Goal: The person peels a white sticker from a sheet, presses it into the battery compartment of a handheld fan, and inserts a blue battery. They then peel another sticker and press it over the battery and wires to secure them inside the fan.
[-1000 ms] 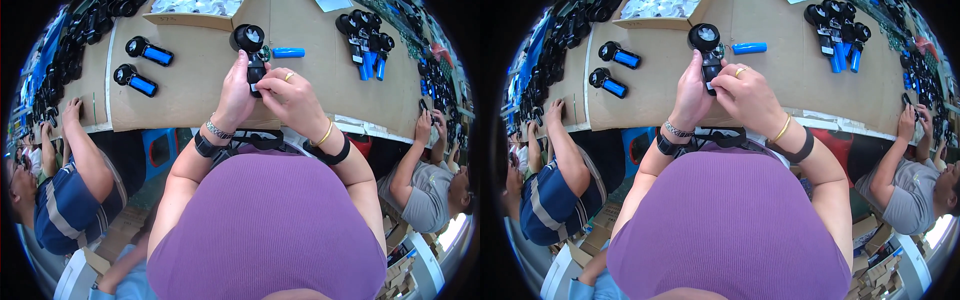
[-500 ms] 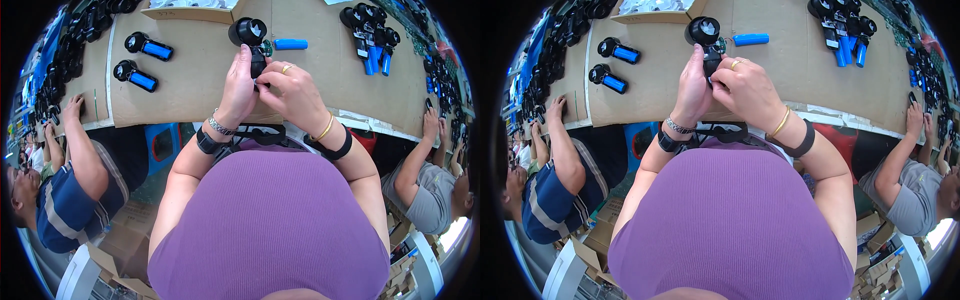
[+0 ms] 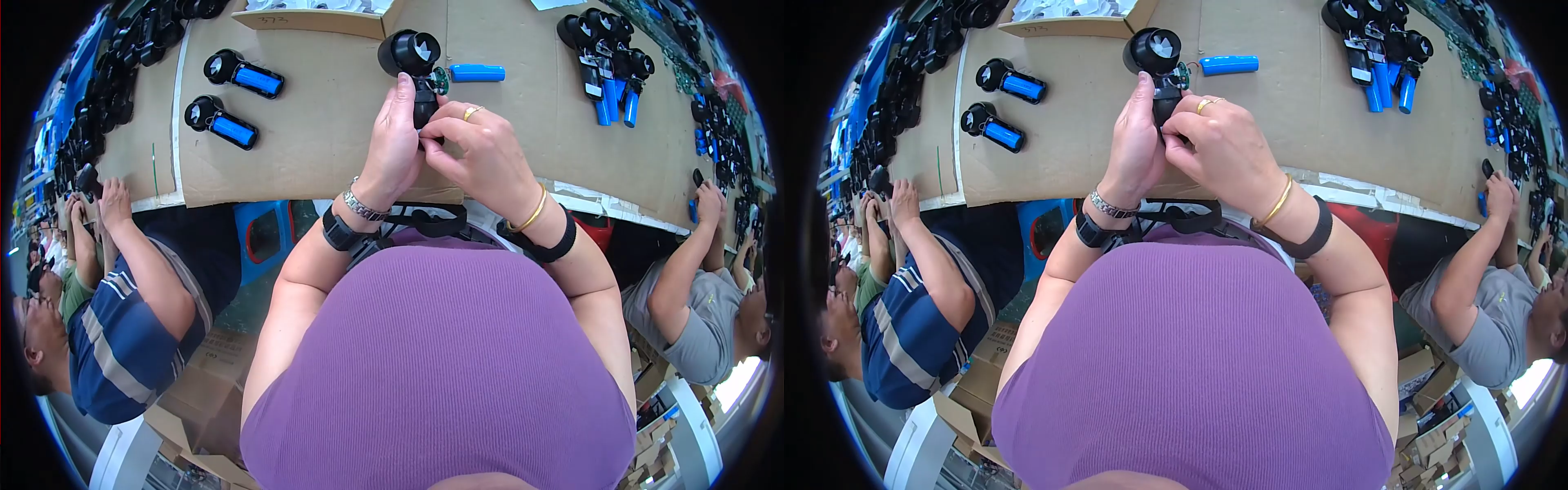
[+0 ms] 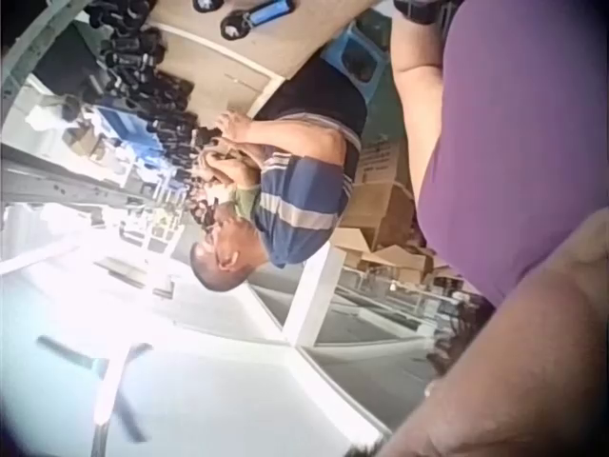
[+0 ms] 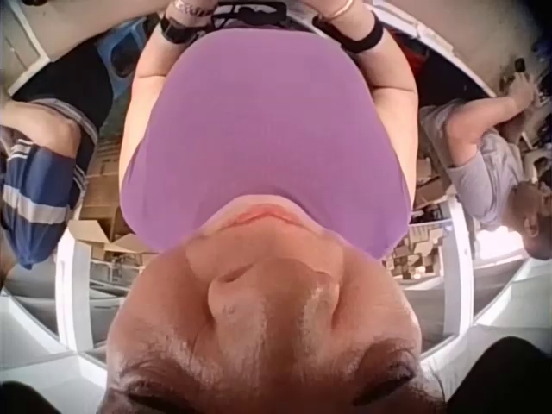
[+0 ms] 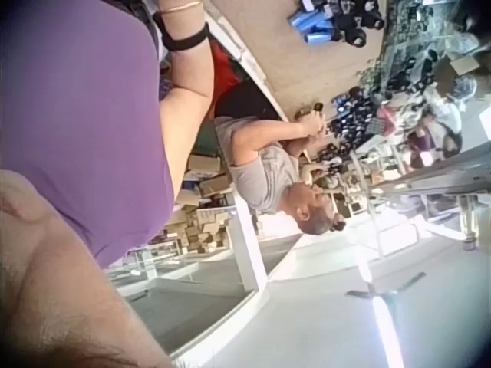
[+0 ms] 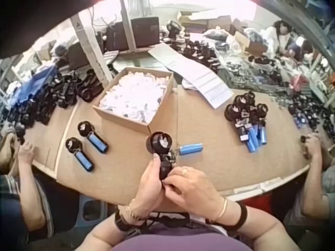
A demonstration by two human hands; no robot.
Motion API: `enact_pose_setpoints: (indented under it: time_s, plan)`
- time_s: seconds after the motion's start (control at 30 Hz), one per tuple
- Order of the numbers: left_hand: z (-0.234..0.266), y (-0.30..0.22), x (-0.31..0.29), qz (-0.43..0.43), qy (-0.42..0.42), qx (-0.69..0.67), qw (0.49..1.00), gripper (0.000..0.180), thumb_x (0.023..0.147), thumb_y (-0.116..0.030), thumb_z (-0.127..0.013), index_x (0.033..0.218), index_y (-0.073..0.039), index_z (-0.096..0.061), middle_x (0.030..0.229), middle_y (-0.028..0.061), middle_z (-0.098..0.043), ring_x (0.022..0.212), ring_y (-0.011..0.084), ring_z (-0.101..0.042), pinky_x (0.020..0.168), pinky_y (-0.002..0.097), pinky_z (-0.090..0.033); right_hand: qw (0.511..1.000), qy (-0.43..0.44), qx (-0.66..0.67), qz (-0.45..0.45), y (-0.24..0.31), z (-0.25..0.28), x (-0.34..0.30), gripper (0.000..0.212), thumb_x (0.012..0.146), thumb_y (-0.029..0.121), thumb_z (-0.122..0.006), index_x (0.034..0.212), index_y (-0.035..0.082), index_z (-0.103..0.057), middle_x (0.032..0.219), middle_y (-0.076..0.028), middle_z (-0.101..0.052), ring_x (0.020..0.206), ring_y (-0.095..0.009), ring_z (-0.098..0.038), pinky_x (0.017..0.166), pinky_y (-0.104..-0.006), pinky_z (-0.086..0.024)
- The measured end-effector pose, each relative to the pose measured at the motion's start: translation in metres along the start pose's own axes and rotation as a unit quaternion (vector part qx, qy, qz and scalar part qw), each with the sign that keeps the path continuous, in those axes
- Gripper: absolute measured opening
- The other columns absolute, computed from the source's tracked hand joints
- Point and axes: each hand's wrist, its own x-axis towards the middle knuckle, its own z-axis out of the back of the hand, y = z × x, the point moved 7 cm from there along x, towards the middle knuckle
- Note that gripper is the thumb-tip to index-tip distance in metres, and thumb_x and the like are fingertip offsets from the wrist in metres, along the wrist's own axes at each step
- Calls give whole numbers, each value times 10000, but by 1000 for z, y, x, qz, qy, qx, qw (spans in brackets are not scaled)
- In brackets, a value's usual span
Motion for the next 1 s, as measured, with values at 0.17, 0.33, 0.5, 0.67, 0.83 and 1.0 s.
enact_pose_setpoints:
  time_s: [0.17,0.33,0.5,0.67,0.83,1.0]
  plan:
    - [-1,-1,1,-3,3,-2,1000,449,1140,-446,-359,1249,-41,-519,1081,88,-629,964,149,-641,889,312,-553,1000,1,-3,0,-2,-2,1,89,806,48,-749,876,12,-707,923,-108,-707,849,-285,-694,804,-373,-568]
    - [-1,0,3,-1,-5,-7,1000,450,1141,-443,-358,1240,-38,-528,1082,87,-634,960,148,-643,892,311,-553,1000,11,-19,4,-2,-3,3,106,803,32,-742,889,-2,-690,909,-107,-692,846,-283,-696,794,-351,-567]
    - [-1,-5,3,1,-21,-9,1000,437,1142,-429,-366,1226,-38,-542,1057,82,-650,943,149,-647,888,312,-551,997,3,54,-57,-17,6,8,98,813,-2,-722,889,-19,-662,863,-86,-678,794,-229,-710,729,-317,-579]
    - [4,-5,5,17,-39,-28,999,423,1143,-405,-385,1190,-26,-565,978,76,-660,911,156,-648,839,320,-541,969,-25,185,-159,-35,23,17,81,819,-35,-698,881,-24,-648,770,-64,-659,732,-169,-706,669,-297,-585]
    - [7,6,6,51,8,-69,996,446,1143,-408,-369,1161,-10,-570,899,67,-588,785,173,-550,729,325,-484,987,-135,80,-32,-33,64,84,162,803,157,-738,856,15,-680,756,-125,-672,725,-267,-701,648,-384,-552]
    - [-1,5,1,53,45,-57,996,473,1135,-427,-373,1222,-3,-564,948,71,-582,829,186,-546,765,341,-487,988,-145,-3,45,-35,55,166,159,773,190,-676,762,35,-645,795,-179,-668,787,-379,-676,745,-467,-541]
